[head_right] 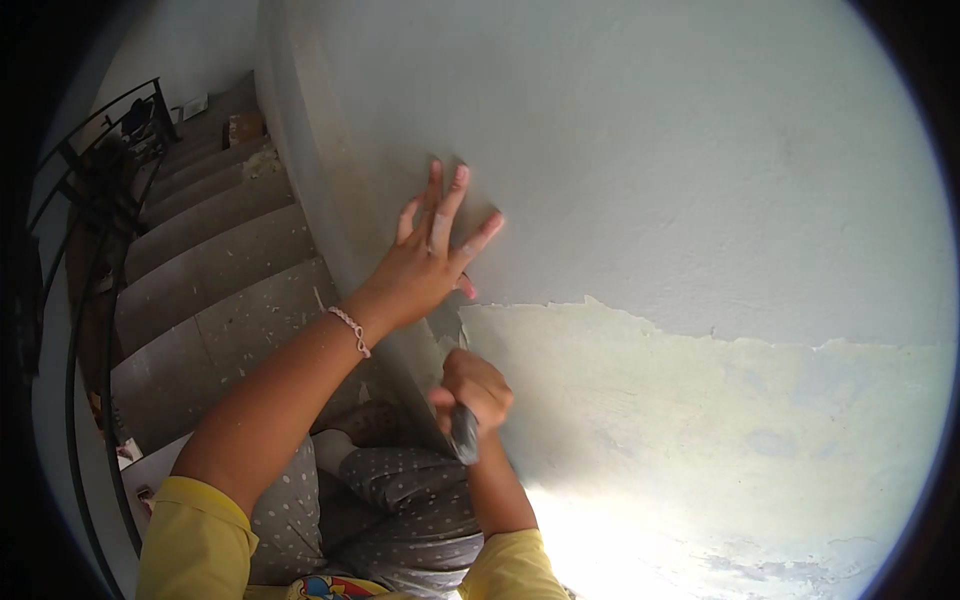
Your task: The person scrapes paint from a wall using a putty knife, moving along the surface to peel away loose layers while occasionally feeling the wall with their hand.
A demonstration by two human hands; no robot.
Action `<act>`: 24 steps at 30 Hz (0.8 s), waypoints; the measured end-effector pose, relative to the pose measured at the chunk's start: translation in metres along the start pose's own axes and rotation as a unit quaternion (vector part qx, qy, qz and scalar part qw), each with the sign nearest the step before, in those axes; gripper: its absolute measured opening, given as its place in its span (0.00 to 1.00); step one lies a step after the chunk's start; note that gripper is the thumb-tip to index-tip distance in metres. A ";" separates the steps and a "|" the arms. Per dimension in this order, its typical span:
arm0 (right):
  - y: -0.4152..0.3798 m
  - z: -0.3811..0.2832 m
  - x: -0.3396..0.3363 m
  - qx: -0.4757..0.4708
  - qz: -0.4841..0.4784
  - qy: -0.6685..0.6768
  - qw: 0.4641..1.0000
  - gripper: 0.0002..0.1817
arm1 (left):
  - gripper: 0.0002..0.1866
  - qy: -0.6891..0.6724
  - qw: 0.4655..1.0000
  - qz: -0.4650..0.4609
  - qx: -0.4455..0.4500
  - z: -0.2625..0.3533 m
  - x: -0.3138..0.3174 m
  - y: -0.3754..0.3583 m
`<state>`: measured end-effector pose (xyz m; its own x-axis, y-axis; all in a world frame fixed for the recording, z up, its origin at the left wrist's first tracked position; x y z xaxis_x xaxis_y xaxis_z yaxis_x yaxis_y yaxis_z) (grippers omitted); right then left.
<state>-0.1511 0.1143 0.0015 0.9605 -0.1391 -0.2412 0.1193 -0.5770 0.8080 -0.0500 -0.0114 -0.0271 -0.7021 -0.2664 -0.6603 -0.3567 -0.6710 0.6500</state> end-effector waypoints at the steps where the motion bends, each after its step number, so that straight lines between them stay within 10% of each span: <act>1: 0.004 -0.005 0.000 -0.012 -0.003 0.038 0.999 0.31 | 0.51 -0.015 1.000 0.005 0.002 0.000 -0.001 0.001; 6: -0.011 0.025 -0.003 0.065 0.033 -0.198 0.977 0.29 | 0.49 -0.022 1.000 0.010 0.001 0.002 0.001 0.001; 10: -0.004 0.006 0.017 -0.049 -0.036 0.028 0.998 0.29 | 0.49 -0.025 0.999 0.016 -0.010 -0.004 0.003 0.004; 24: 0.001 0.023 0.011 -0.027 0.014 -0.041 0.999 0.29 | 0.51 -0.031 0.999 0.005 -0.017 0.003 0.003 0.000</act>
<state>-0.1463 0.0938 -0.0130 0.9401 -0.2213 -0.2592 0.1078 -0.5283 0.8422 -0.0538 -0.0106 -0.0277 -0.7430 -0.2310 -0.6282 -0.3286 -0.6918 0.6430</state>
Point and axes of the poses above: each hand's wrist, its own y-axis towards the middle knuckle, its own x-axis out of the palm, z = x × y, the point moved 2 cm from there along y, towards the middle knuckle, and after that the axes turned 5 degrees about y, right-handed, at the moved point
